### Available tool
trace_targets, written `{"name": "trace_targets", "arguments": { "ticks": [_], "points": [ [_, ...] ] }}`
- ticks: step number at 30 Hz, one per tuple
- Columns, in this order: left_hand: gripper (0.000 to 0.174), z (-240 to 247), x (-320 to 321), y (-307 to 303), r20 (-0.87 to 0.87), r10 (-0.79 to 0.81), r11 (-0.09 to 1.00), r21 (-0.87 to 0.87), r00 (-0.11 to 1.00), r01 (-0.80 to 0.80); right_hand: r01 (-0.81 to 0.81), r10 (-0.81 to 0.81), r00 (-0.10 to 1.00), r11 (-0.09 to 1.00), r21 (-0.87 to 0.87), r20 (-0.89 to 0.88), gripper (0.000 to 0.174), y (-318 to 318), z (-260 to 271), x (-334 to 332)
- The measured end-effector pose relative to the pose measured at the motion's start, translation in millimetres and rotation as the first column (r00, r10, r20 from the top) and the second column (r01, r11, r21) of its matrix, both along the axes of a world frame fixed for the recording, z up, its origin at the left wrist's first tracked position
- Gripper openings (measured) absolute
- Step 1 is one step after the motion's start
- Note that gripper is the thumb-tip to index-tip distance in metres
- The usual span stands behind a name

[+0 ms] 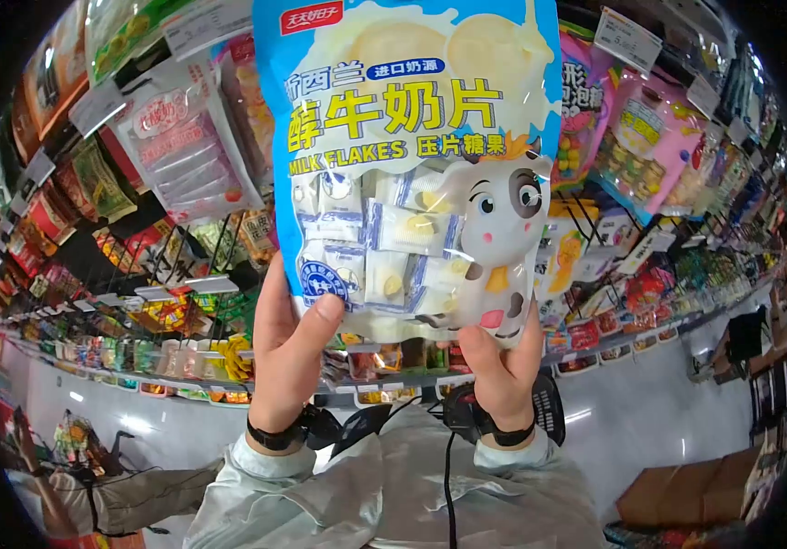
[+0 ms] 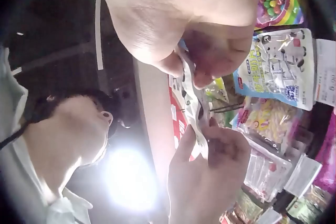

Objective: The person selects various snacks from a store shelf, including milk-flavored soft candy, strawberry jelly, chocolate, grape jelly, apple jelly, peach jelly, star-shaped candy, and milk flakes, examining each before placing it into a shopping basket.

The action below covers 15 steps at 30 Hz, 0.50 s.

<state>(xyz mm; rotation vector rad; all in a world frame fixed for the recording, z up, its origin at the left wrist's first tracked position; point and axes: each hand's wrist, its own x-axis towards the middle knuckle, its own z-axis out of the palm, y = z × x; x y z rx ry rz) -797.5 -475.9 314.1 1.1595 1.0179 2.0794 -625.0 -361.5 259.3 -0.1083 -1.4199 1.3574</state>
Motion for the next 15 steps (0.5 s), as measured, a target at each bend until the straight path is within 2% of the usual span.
{"name": "trace_targets", "arguments": {
  "ticks": [3, 6, 10, 11, 12, 14, 15],
  "points": [
    [0.042, -11.6, -5.2, -24.6, 0.006, -0.083, 0.994, -0.072, 0.997, 0.083, 0.117, -0.117, 0.992, 0.993, -0.008, 0.050, 0.062, -25.1, -15.7, 6.0],
    [0.040, -35.2, -9.3, -53.8, 0.089, -0.175, 0.966, -0.178, 0.981, 0.188, 0.096, -0.083, 0.987, 0.991, -0.095, 0.138, 0.060, -59.3, -33.4, 14.8],
    [0.043, -110.1, -16.1, -88.2, 0.062, -0.253, 0.925, -0.278, 0.966, 0.260, 0.016, 0.058, 0.952, 0.971, -0.238, 0.301, 0.056, -97.0, -65.8, 30.9],
    [0.041, -131.5, -14.5, -94.5, 0.105, -0.278, 0.898, -0.326, 0.955, 0.297, 0.087, 0.040, 0.934, 0.938, -0.335, 0.355, 0.051, -112.7, -71.1, 32.9],
    [0.039, -155.0, -11.6, -99.0, 0.140, -0.285, 0.873, -0.371, 0.948, 0.317, 0.136, 0.022, 0.897, 0.936, -0.324, 0.442, 0.050, -121.3, -80.3, 39.7],
    [0.047, -187.1, -3.2, -109.1, 0.212, -0.348, 0.799, -0.443, 0.913, 0.407, 0.233, 0.003, 0.795, 0.922, -0.311, 0.606, 0.047, -136.6, -99.7, 56.5],
    [0.039, -198.1, 6.7, -112.5, 0.273, -0.337, 0.798, -0.425, 0.901, 0.427, 0.265, -0.029, 0.782, 0.919, -0.291, 0.622, 0.042, -146.2, -96.3, 59.4]
  ]
}}
